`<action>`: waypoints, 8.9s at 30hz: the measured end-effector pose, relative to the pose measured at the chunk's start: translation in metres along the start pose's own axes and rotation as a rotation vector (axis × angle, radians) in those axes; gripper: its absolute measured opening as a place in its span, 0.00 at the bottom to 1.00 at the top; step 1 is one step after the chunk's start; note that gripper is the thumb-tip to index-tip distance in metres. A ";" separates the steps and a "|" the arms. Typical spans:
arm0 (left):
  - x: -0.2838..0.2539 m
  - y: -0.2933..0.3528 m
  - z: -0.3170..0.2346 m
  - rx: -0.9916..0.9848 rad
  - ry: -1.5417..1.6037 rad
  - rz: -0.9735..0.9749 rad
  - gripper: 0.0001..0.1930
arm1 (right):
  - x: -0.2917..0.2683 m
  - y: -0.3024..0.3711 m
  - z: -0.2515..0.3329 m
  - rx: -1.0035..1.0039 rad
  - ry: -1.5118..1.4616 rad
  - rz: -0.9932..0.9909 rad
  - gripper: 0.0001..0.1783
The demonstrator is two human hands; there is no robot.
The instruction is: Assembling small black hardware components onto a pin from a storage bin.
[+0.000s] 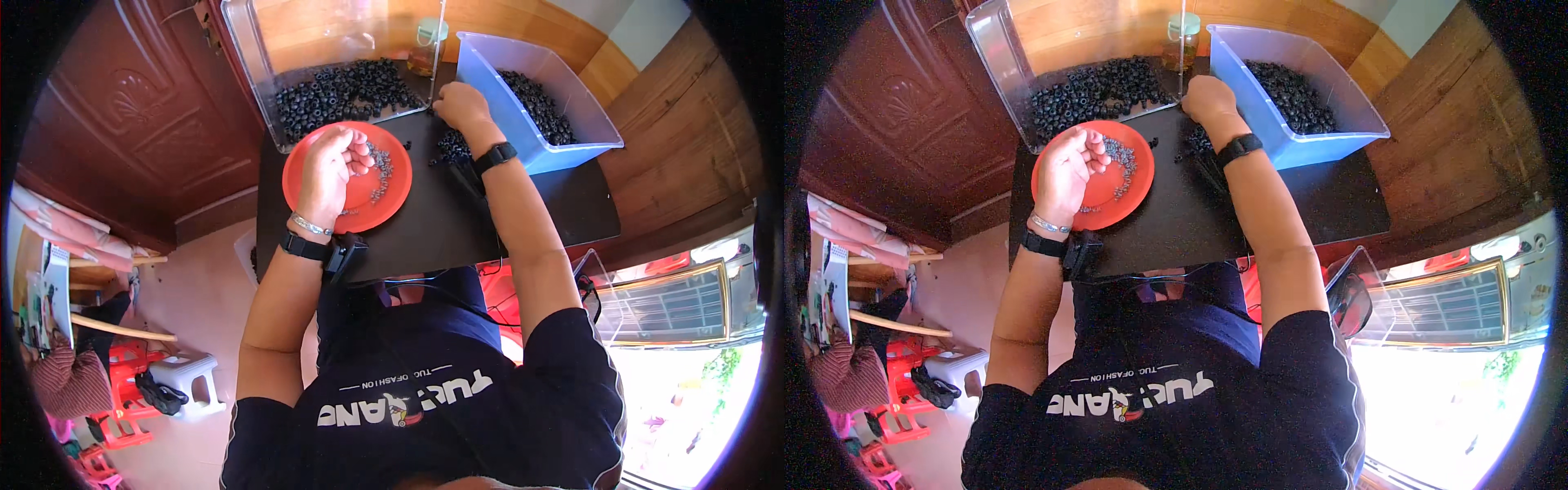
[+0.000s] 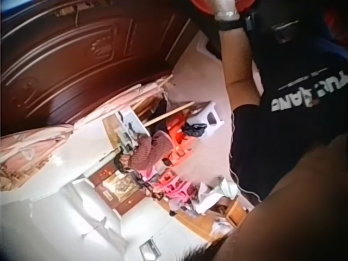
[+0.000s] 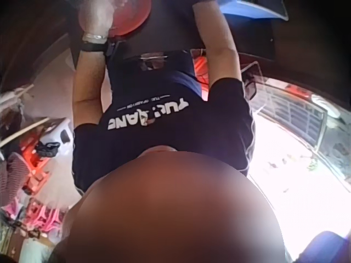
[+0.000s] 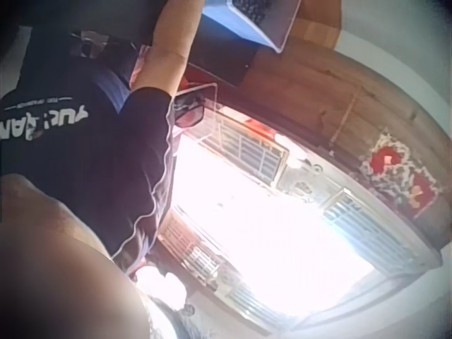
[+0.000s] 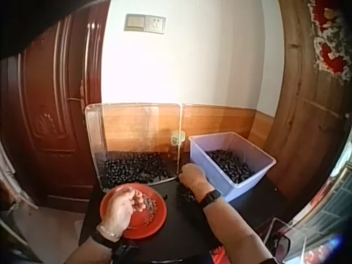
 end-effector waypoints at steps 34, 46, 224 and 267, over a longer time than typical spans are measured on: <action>0.015 0.002 0.003 -0.072 -0.029 0.011 0.10 | -0.026 0.100 0.086 -0.704 -1.274 0.061 0.25; 0.014 -0.002 0.003 -0.040 0.093 0.139 0.10 | -0.028 0.102 0.084 -0.806 -1.225 -0.177 0.17; 0.030 0.009 -0.012 0.081 -0.284 0.026 0.10 | -0.012 0.084 0.074 -0.548 -1.796 0.185 0.09; 0.025 0.008 -0.005 0.027 -0.183 0.045 0.08 | -0.026 0.095 0.082 -0.727 -1.575 0.174 0.09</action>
Point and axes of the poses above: each hand's wrist, its own y-axis away from the middle knuckle, its own x-axis out of the palm, z = x × y, the point moved 4 cm from there along -y, towards the middle knuckle, and after that the axes turned 3 degrees about z, right-handed, at the moved point
